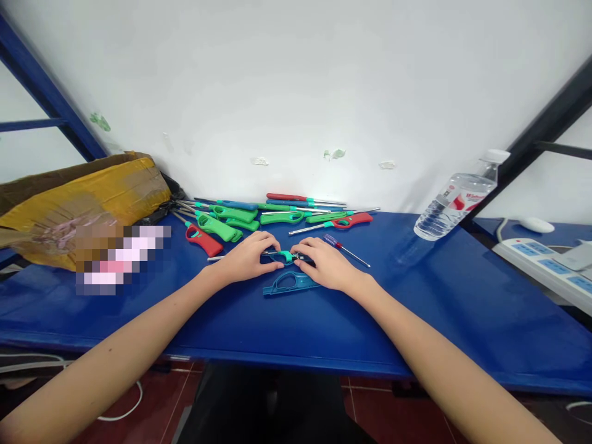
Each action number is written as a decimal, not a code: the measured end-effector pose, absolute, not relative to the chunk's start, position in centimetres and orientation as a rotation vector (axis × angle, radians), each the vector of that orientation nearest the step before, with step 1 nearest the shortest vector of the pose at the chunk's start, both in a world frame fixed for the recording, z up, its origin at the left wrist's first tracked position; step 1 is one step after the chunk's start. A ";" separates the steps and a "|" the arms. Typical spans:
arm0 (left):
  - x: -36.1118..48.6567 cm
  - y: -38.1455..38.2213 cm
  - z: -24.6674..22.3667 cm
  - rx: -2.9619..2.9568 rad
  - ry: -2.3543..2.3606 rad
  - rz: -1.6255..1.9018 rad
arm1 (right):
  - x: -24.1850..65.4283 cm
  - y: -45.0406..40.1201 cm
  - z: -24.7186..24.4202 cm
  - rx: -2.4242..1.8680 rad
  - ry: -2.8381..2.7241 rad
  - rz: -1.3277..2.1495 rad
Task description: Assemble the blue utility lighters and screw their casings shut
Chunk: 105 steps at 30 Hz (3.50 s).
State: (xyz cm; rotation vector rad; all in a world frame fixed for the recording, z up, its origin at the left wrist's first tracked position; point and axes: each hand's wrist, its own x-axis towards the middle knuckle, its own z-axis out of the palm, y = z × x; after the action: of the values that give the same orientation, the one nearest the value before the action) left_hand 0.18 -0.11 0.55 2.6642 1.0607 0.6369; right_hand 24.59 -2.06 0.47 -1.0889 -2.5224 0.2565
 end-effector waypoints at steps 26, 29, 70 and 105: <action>-0.4 0.3 0.5 2.856 0.982 0.757 | 24.8 -2.1 0.4 -1.049 -2.522 0.219; -0.3 0.3 0.2 2.811 0.999 0.753 | 24.7 -2.2 0.4 -1.063 -2.528 0.209; 0.3 -0.5 0.5 2.781 0.884 0.714 | 25.1 -1.7 0.1 -0.985 -2.460 0.150; 0.3 -0.5 0.4 2.705 1.102 0.694 | 26.0 -1.2 0.8 -1.069 -2.420 0.011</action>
State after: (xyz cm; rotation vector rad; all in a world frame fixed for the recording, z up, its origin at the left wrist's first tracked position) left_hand 0.34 -0.47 0.43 2.7045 1.1021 0.6941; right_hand 25.96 -1.23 0.77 -1.0688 -2.4200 0.0113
